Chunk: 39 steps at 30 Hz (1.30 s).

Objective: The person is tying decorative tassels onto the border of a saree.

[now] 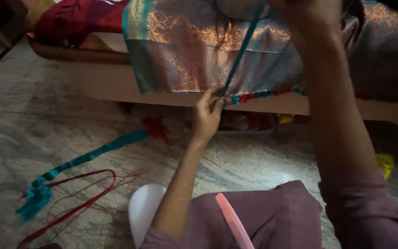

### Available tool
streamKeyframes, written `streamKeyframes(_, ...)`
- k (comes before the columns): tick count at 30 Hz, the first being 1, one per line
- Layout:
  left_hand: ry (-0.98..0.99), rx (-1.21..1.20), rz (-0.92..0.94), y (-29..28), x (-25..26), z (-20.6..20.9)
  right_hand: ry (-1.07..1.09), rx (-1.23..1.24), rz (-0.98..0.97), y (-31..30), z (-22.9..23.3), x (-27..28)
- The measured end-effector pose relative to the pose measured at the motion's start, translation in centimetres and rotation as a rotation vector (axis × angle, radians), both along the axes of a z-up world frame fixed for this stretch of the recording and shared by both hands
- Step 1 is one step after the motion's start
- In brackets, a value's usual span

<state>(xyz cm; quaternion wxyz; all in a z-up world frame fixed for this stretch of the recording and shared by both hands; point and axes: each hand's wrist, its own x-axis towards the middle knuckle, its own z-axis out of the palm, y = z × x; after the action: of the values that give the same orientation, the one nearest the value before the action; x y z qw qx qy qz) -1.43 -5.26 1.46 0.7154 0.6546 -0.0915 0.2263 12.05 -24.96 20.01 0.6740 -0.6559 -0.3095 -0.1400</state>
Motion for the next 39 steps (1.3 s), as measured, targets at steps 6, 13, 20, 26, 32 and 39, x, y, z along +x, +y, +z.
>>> streamKeyframes(6, -0.071, -0.058, 0.104, -0.5, -0.8, 0.1, 0.085, 0.391, 0.088, -2.2, 1.2, -14.7)
streamKeyframes(13, -0.048, -0.004, 0.158, 0.7, 0.2, -1.5, 0.187, -0.108, 0.328, -3.9, -12.3, -22.5)
streamKeyframes(20, 0.031, -0.275, -0.155, 0.8, 0.2, 0.1, 0.496, -0.158, 0.357, 2.2, -19.5, -23.8)
streamKeyframes(26, 0.109, -0.444, -0.181, 1.1, 1.2, -3.7, 0.548, -0.228, 0.265, 4.5, -26.8, -17.7)
streamKeyframes(32, 0.125, -0.463, -0.04, 0.2, 2.3, -7.5, 0.853, 0.365, 0.303, 7.1, -19.9, -10.4)
streamKeyframes(39, 0.118, -0.313, 0.062, 0.4, 0.8, -5.6, 0.643, 0.054, -0.092, 8.2, -19.8, -10.9)
